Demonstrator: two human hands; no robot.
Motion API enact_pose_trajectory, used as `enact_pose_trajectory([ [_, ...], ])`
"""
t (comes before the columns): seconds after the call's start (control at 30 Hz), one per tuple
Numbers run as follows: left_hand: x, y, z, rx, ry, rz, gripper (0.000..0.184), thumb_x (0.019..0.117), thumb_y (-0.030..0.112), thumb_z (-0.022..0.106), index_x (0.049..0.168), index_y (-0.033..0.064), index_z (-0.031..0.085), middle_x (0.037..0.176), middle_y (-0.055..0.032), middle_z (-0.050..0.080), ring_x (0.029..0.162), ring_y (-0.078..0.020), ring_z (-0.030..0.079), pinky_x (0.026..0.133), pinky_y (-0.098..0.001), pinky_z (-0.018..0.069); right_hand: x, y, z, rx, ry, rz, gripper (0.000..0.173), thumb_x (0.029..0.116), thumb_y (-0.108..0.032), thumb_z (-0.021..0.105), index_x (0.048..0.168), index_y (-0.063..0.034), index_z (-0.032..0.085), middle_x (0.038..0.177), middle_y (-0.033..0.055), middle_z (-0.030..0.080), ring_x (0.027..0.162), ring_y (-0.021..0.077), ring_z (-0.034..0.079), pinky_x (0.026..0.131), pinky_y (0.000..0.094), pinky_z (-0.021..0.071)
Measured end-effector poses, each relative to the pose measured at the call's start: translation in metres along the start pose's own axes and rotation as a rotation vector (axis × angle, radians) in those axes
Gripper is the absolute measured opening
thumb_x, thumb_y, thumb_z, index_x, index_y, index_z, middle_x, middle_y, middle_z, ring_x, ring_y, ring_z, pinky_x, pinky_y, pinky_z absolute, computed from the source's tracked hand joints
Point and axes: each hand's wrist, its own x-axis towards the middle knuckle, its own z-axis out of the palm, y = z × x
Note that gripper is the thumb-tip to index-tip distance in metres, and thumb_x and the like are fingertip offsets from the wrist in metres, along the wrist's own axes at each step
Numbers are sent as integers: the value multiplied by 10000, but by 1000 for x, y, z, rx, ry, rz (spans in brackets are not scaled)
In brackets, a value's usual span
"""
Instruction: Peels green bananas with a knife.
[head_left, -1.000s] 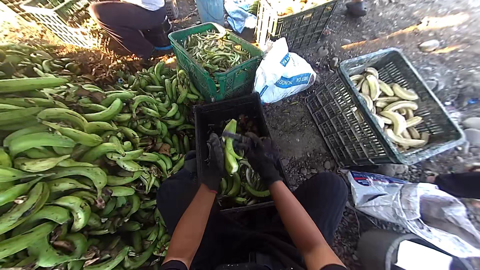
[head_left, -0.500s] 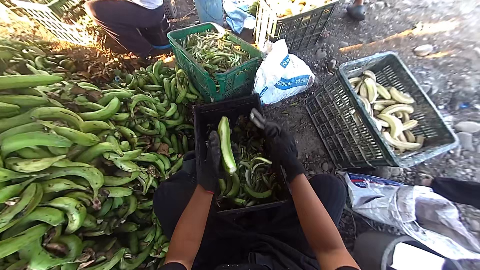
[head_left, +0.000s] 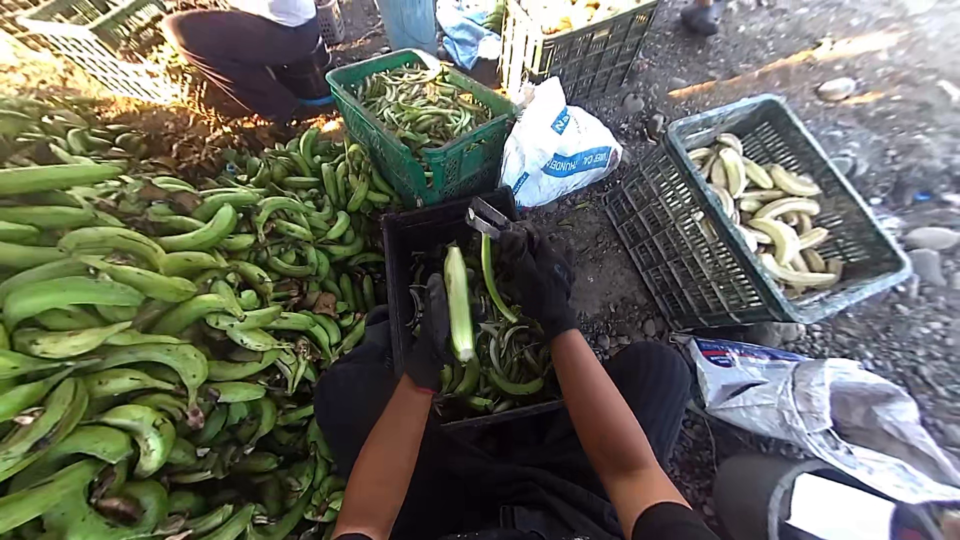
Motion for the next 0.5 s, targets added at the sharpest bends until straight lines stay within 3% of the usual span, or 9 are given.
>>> enact_pose_trajectory([
  [0.1, 3, 3, -6, 13, 109, 147, 647, 1064, 594, 140, 1333, 178, 558, 989, -28, 709, 794, -129, 689, 665, -327, 602, -33, 6, -6, 38, -109, -160, 701, 970, -774, 304, 1408, -309, 591, 1196, 215, 652, 1083, 432, 624, 815, 691, 480],
  [0.13, 4, 1, -11, 57, 161, 229, 634, 1066, 596, 172, 1337, 176, 562, 1038, -12, 694, 868, -104, 674, 732, -322, 595, -47, 9, -3, 5, -159, -175, 679, 980, -744, 318, 1403, -301, 610, 1210, 207, 663, 1122, 430, 613, 869, 686, 467],
  [0.2, 11, -6, -26, 9, 155, 310, 642, 1050, 633, 238, 1465, 207, 481, 1200, -19, 674, 986, -118, 667, 834, -338, 584, -83, 20, 2, -45, -241, -181, 676, 976, -717, 338, 1405, -284, 630, 1245, 201, 668, 1191, 436, 591, 941, 667, 461],
  [0.27, 12, -5, -30, -79, 204, 310, 590, 1044, 638, 281, 1488, 284, 441, 1096, -32, 705, 887, -156, 708, 770, -362, 610, -117, 32, 8, -37, -188, -227, 738, 949, -734, 348, 1367, -224, 680, 1251, 237, 669, 1208, 479, 580, 965, 678, 442],
  [0.33, 3, -1, -26, 5, 190, 309, 557, 1056, 615, 266, 1519, 333, 396, 1106, 1, 690, 884, -123, 689, 770, -325, 597, -123, 34, 12, -24, -128, -251, 741, 937, -736, 377, 1323, -199, 712, 1233, 263, 667, 1188, 503, 581, 950, 701, 424],
  [0.4, -6, 1, -17, 171, 122, 174, 592, 1070, 590, 182, 1487, 269, 453, 1057, 0, 698, 837, -86, 674, 725, -282, 585, -93, 29, 16, -65, -178, -199, 669, 982, -686, 388, 1354, -212, 680, 1266, 245, 658, 1214, 474, 579, 970, 698, 433],
  [0.43, -11, 6, -8, 327, 95, 62, 574, 1100, 503, 158, 1433, 183, 498, 1061, -26, 666, 857, -85, 632, 754, -288, 554, -69, 26, 17, -67, -215, -157, 650, 1003, -679, 378, 1388, -227, 642, 1286, 231, 640, 1228, 459, 561, 979, 701, 421],
  [0.47, -13, 9, 2, 473, 79, -48, 597, 1106, 479, 138, 1361, 127, 547, 1025, -58, 659, 848, -103, 628, 757, -310, 556, -42, 23, 21, -72, -191, -147, 654, 1006, -699, 344, 1345, -236, 656, 1222, 203, 672, 1177, 428, 600, 955, 695, 441],
  [0.5, -15, 12, 9, 586, 56, -132, 624, 1111, 467, 132, 1364, 82, 555, 1061, -112, 661, 891, -147, 637, 807, -359, 555, -19, 20, 21, -78, -157, -147, 653, 1002, -714, 315, 1251, -239, 687, 1130, 155, 710, 1102, 377, 650, 908, 669, 476],
])
